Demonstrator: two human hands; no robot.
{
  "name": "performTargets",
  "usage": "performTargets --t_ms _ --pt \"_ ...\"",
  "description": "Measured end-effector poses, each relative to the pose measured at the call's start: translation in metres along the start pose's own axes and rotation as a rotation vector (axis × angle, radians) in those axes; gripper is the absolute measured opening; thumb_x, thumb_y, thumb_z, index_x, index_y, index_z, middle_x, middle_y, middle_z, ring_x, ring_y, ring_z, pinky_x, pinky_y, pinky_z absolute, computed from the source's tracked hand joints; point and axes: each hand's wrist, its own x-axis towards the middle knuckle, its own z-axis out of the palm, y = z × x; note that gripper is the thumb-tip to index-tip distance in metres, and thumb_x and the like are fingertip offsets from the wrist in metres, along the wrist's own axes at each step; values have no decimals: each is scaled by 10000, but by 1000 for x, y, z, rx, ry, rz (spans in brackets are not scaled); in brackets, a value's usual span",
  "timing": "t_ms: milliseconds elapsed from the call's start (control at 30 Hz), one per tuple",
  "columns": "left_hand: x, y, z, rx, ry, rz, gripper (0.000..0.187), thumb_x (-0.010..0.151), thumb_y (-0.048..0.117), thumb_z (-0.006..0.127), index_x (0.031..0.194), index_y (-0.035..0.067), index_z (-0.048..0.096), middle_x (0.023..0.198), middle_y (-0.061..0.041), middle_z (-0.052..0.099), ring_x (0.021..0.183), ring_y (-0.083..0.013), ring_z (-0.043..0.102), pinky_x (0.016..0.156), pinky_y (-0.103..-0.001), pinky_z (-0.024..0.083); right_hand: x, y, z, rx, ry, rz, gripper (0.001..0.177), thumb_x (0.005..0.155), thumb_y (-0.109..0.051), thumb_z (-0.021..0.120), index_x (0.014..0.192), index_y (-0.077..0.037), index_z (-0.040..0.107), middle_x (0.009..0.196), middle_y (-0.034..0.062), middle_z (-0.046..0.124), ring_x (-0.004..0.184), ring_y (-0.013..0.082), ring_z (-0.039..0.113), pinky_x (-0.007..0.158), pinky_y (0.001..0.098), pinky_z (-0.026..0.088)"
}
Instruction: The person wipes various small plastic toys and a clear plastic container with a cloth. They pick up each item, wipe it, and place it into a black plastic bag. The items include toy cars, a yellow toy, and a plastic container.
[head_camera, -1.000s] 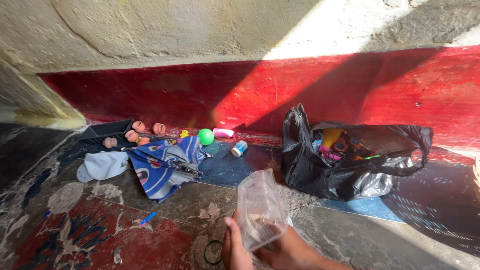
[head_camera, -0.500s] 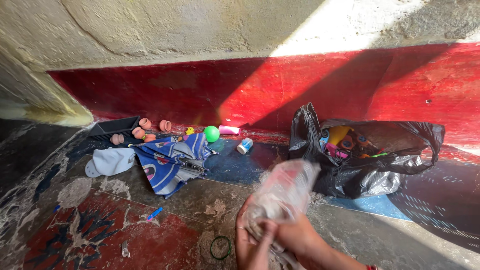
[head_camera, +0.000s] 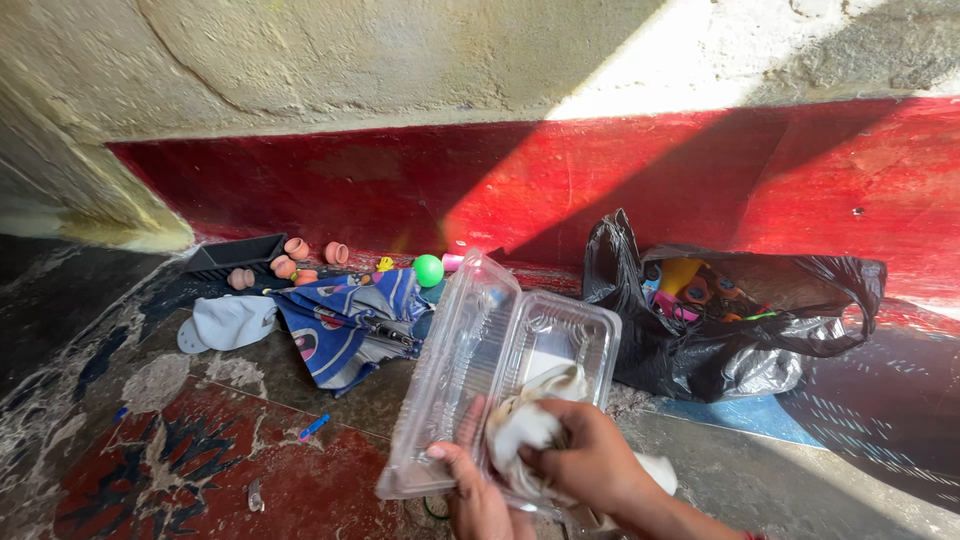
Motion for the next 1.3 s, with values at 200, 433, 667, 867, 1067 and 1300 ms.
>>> performTargets --t_ms 200,433,667,867,1067,1300 --pt "-17 31 9 111 -4 -16 934 852 763 126 1460 166 509 1468 -132 604 1337 -329 594 1098 -487 440 -2 30 -14 -331 -253 -461 359 753 44 739 1084 -92 721 1145 141 719 1079 330 649 909 422 518" --pt "-25 104 17 103 184 186 810 941 707 227 1420 141 552 1452 -54 602 1328 -211 524 1025 -495 395 -4 19 -46 -742 1 -456 511 617 100 596 1055 -108 757 1078 103 730 1105 337 667 941 401 529" --pt "-14 68 -1 196 272 457 380 1010 309 465 1265 77 624 1279 -154 708 1140 -259 691 983 -460 532 9 -34 -64 85 330 -219 401 902 72 609 1271 -31 728 996 187 688 849 207 638 793 372 474" --pt "-16 38 3 239 134 569 394 1052 310 506 1223 0 679 1182 -243 723 1109 -289 700 949 -412 553 -24 -39 -13 259 245 -257 373 889 31 613 1250 -48 667 1023 137 751 893 196 709 787 361 605" --pt "-39 60 30 110 238 32 731 1012 635 238 1204 96 694 1165 -198 750 973 -315 736 810 -433 628 -20 -15 9 -542 -201 -659 529 720 82 654 1231 -47 689 1193 111 678 1148 246 638 965 368 525" --pt "-41 60 37 196 203 87 779 1009 626 297 1184 -15 704 1206 -172 751 1055 -294 750 876 -438 597 -1 20 14 305 -103 1 366 802 102 613 1144 14 710 1057 127 775 1054 251 706 934 380 552"
